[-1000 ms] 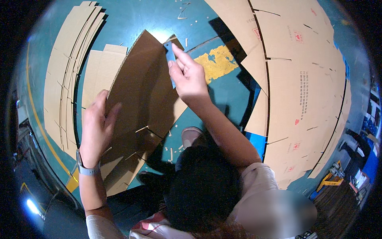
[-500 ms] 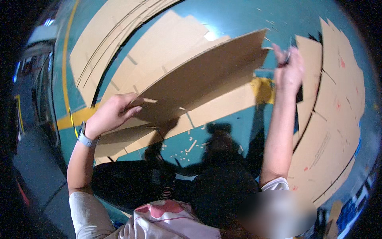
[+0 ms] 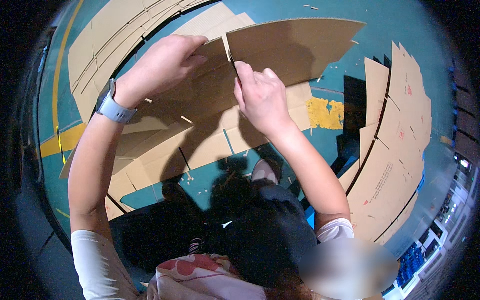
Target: The person uses a utility knife to cut and score a large piece of cardboard on the floor. They repeatedly score the cardboard along pre-printed lines and then fold and tear the material to separate sections.
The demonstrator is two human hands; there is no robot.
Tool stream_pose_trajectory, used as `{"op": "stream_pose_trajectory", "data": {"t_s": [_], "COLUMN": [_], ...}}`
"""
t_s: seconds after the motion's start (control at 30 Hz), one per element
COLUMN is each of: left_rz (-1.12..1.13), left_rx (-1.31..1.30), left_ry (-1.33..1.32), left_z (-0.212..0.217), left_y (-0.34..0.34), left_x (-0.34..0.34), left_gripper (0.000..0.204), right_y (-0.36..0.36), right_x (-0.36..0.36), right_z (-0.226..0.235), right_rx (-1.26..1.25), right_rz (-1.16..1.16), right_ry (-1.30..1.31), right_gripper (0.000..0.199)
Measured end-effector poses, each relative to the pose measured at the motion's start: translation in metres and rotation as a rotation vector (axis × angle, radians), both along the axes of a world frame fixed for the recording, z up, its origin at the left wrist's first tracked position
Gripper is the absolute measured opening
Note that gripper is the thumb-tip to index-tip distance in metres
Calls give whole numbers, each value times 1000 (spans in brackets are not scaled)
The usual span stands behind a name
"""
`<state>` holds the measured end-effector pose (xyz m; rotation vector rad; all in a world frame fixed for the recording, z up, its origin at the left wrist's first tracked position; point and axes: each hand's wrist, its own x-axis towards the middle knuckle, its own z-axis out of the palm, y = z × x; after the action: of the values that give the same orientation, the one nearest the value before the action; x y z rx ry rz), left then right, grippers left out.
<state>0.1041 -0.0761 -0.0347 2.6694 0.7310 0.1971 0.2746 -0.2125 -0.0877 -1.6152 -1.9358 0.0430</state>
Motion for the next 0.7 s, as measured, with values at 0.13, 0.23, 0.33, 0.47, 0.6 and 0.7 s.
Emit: {"op": "stream_pose_trajectory", "data": {"t_s": [0.13, 0.23, 0.33, 0.47, 0.6, 0.7], "left_rz": [18, 43, 77, 77, 77, 79], "left_rx": [-2, 29, 54, 22, 31, 5], "left_ry": [17, -9, -30, 12, -24, 17], "left_z": [1, -1, -5, -1, 1, 6], "left_y": [-10, -16, -20, -19, -22, -22], "left_x": [3, 5, 2, 4, 4, 4], "left_gripper": [19, 19, 17, 16, 15, 15], "right_y": [4, 8, 4, -11, -20, -17], "right_x": [-7, -7, -10, -9, -4, -2], "right_z": [-3, -8, -15, -15, -7, -2], "right_rx": [-4, 7, 12, -33, -50, -21], "right_rz": [-39, -31, -22, -17, 15, 20], "right_ry": [-41, -30, -24, -16, 5, -13], "right_gripper": [20, 19, 21, 26, 29, 28]}}
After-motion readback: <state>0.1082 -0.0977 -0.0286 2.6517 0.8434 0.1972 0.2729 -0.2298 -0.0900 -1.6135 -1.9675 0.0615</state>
